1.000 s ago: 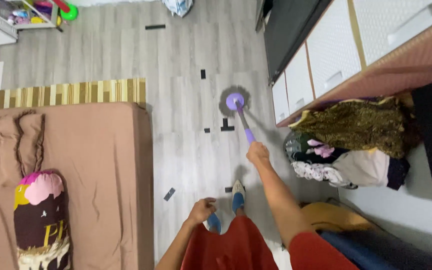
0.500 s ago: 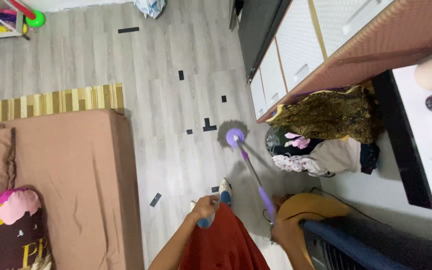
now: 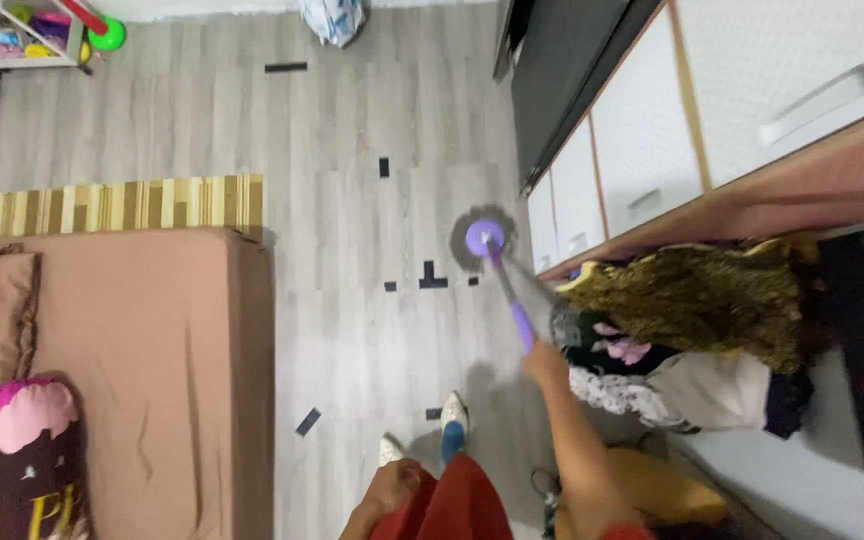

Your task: The recorder uses a purple spin mop to clean the wood-look laminate floor of a bedroom and hallway.

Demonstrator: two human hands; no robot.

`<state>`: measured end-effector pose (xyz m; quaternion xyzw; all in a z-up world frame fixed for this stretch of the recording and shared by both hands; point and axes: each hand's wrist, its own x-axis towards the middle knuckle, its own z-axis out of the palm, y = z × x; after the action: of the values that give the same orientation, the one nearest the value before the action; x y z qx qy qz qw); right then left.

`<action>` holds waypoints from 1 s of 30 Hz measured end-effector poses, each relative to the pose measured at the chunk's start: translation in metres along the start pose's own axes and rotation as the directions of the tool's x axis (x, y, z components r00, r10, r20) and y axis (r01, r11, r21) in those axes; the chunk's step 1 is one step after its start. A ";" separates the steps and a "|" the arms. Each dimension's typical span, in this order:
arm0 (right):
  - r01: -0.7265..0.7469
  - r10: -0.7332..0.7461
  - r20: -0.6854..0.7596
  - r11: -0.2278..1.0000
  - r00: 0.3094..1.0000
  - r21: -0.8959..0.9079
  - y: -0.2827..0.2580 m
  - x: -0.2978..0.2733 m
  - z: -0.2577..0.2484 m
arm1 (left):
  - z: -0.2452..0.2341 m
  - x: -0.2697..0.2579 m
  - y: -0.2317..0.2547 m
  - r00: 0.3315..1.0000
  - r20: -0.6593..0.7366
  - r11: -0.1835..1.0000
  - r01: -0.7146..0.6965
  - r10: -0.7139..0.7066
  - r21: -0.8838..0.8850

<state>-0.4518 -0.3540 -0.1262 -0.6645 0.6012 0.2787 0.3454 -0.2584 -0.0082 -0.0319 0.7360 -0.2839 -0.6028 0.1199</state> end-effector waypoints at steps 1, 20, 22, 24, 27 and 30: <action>-0.008 0.008 0.023 1.000 1.000 0.003 -0.014 0.014 -0.012 | 0.001 0.006 -0.009 1.000 0.013 1.000 0.020 -0.020 0.003; 0.400 -0.230 -0.339 0.675 0.912 0.620 -0.090 -0.279 -0.227 | -0.065 0.146 0.118 0.899 -0.393 0.883 -0.336 0.196 -0.327; 0.411 -0.243 -0.342 0.674 0.908 0.614 -0.076 -0.326 -0.230 | -0.070 0.157 0.131 0.906 -0.404 0.830 -0.322 0.129 -0.455; 0.471 -0.317 -0.362 0.716 0.877 0.516 -0.049 -0.351 -0.225 | -0.073 0.171 0.137 0.918 -0.384 0.663 -0.224 -0.103 -0.714; 0.464 -0.332 -0.326 0.669 0.885 0.581 -0.012 -0.396 -0.227 | -0.066 0.181 0.102 0.880 -0.373 0.506 -0.187 -0.294 -0.842; 0.312 -0.187 -0.254 0.679 0.949 0.664 0.004 -0.428 -0.228 | -0.060 0.196 0.062 0.850 -0.498 0.383 -0.408 -0.171 -0.829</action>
<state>-0.5177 -0.2757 0.3481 -0.5818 0.5913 -0.0743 0.5535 -0.1964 -0.1788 -0.1455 0.6519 0.0840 -0.4292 0.6195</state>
